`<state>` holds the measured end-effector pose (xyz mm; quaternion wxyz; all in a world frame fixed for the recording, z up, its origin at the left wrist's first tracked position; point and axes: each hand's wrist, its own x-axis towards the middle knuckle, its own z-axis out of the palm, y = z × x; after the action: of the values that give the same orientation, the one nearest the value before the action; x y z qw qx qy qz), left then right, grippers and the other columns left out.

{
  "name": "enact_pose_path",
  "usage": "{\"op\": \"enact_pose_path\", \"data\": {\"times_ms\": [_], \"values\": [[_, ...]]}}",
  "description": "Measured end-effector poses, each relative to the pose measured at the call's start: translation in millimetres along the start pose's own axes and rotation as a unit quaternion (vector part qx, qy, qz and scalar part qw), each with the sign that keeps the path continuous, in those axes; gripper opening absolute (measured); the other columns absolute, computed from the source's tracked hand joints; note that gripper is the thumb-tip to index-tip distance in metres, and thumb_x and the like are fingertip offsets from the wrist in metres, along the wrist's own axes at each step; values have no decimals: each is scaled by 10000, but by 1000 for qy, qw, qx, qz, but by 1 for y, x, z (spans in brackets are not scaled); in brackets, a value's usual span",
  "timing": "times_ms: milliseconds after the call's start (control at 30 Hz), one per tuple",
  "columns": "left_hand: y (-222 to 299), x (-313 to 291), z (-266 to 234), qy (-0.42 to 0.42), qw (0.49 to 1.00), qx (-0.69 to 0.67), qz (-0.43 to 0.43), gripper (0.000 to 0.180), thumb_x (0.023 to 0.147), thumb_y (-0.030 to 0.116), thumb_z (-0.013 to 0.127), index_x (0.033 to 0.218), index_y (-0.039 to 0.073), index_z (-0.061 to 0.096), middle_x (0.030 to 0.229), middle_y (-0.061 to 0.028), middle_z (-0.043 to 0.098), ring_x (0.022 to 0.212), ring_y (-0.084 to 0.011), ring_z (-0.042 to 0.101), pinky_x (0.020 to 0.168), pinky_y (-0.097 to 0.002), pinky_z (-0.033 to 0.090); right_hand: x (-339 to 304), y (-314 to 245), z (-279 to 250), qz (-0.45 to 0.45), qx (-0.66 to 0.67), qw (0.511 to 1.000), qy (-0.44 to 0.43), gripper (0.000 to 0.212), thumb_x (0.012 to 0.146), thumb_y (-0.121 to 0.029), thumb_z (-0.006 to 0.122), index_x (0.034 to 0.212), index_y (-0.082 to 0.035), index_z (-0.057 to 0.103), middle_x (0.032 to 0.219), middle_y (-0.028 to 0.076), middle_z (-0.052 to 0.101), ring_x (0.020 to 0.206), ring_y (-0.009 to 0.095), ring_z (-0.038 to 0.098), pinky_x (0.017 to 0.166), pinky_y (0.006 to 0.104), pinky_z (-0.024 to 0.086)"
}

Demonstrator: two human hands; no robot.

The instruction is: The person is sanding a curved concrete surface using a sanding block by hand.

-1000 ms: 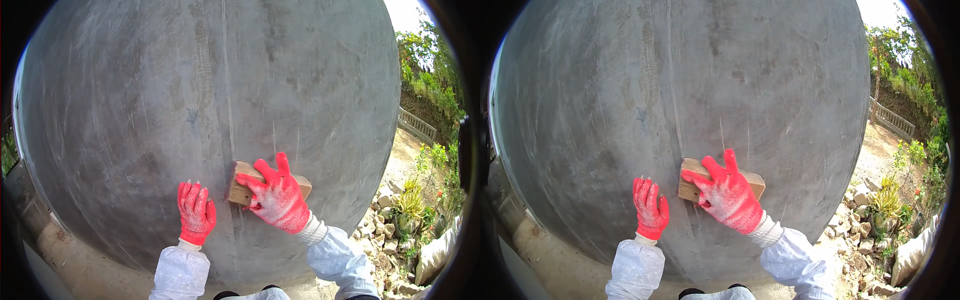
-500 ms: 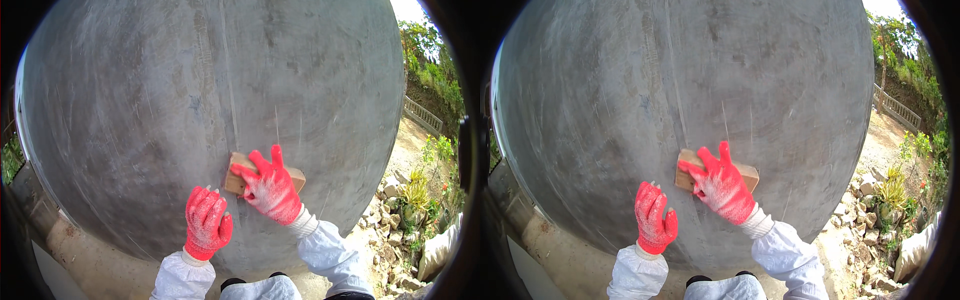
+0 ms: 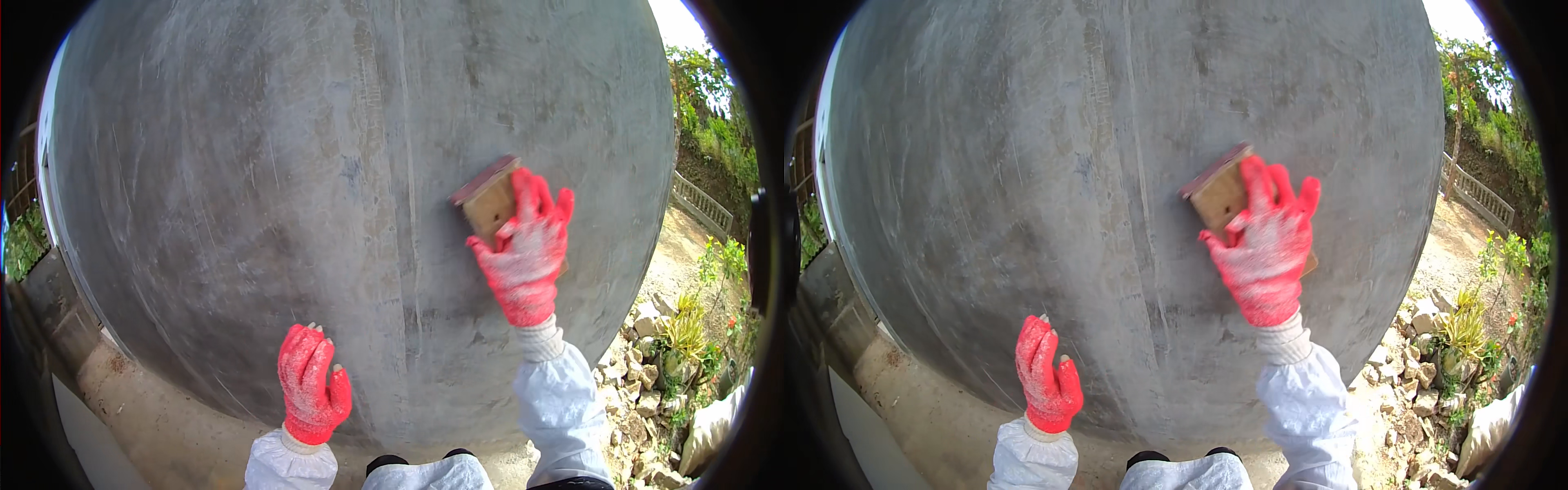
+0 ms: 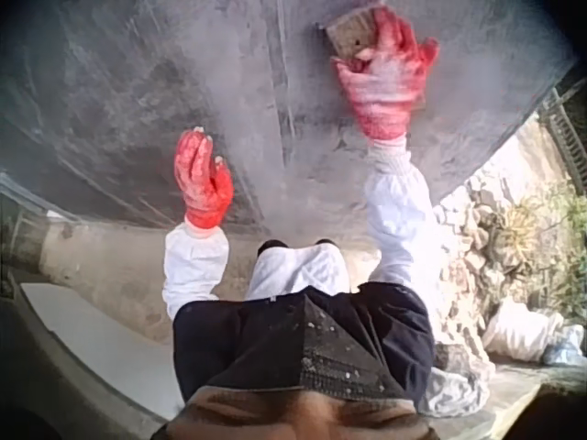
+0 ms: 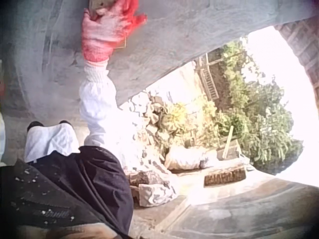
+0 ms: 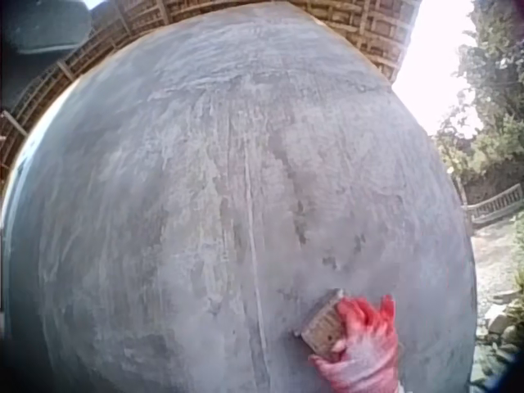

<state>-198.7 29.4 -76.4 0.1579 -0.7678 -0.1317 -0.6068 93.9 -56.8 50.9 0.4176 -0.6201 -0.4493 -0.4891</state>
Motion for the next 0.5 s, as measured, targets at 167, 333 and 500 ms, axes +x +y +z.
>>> {"op": "enact_pose_path", "data": {"times_ms": [167,333,500], "values": [[19,8,-1,-34,997,-64,17,492,807,-36,600,1294,-14,529,1343,-224,546,1264,-437,514,1091,-567,405,-170,-3,40,-178,68,959,-212,868,504,-305,887,1308,-230,570,1301,168,509,1256,448,467,1143,606,280],[-8,-13,-52,-33,999,0,-1,480,813,-44,576,1290,-14,527,1349,-220,550,1257,-446,519,1079,-560,413,-87,103,0,218,-64,966,125,997,534,-177,887,1415,-52,438,1293,188,538,1154,401,546,983,505,452],[-5,-20,-29,-11,998,-39,-57,417,834,-16,586,1250,-16,557,1320,-213,577,1229,-429,544,1064,-538,433,56,25,0,140,-34,978,152,828,679,-143,843,1408,-31,466,1249,100,623,1106,326,565,957,423,452]]}}
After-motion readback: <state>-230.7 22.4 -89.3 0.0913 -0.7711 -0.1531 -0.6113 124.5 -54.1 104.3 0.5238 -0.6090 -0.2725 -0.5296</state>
